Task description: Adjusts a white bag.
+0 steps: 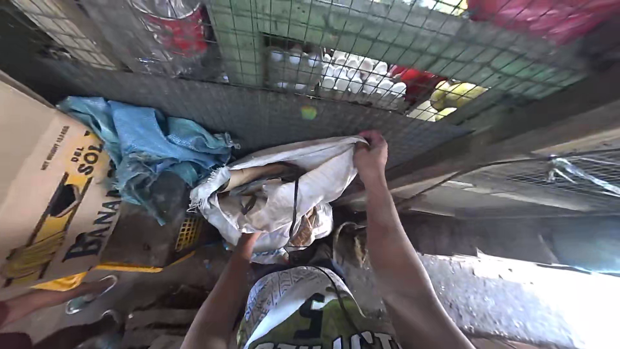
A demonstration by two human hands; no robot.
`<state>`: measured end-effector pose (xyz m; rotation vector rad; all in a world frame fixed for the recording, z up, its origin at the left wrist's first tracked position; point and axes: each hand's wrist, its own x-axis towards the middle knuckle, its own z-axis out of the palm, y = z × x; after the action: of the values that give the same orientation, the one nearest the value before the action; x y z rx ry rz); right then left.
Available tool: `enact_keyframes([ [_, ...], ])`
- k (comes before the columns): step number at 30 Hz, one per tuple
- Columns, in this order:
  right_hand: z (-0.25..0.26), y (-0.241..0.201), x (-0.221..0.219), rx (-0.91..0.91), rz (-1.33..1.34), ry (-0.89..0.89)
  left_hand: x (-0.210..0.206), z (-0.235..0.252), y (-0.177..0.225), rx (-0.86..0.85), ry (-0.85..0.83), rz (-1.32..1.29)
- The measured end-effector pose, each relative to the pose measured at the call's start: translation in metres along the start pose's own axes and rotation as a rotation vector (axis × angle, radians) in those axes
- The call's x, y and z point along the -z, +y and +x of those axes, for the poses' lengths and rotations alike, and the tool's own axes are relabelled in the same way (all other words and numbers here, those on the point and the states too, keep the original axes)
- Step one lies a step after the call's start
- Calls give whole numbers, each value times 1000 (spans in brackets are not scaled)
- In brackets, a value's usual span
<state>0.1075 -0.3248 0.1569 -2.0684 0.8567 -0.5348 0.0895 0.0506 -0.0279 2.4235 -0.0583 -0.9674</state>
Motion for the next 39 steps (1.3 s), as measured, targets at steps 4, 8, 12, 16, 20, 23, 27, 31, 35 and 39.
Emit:
enact_keyframes([
  [4,-6,5,-9,14,-131,67,2,-4,1,-33,13,-15],
  [8,-12,29,-40,74,-307,190,0,-2,-8,-69,19,-115],
  [12,-16,45,-54,-26,-358,179,-1,-2,-17,-74,28,-116],
  [16,-16,53,-60,-95,-279,171,0,-1,-11,-15,11,27],
  [20,-20,64,-63,-83,29,159,4,-6,-8,-50,36,17],
  [23,-44,59,-53,-64,385,87,5,-1,-11,-75,27,-25],
  [27,-55,46,-55,-152,535,28,-1,3,-22,-74,30,-75],
  [31,-31,49,-62,-146,373,111,6,-5,-11,-74,11,-78],
  [35,-14,42,-53,-105,199,132,8,-1,-4,-109,39,-57],
  [39,-13,33,-64,-189,81,170,9,-12,-1,-60,52,-103],
])
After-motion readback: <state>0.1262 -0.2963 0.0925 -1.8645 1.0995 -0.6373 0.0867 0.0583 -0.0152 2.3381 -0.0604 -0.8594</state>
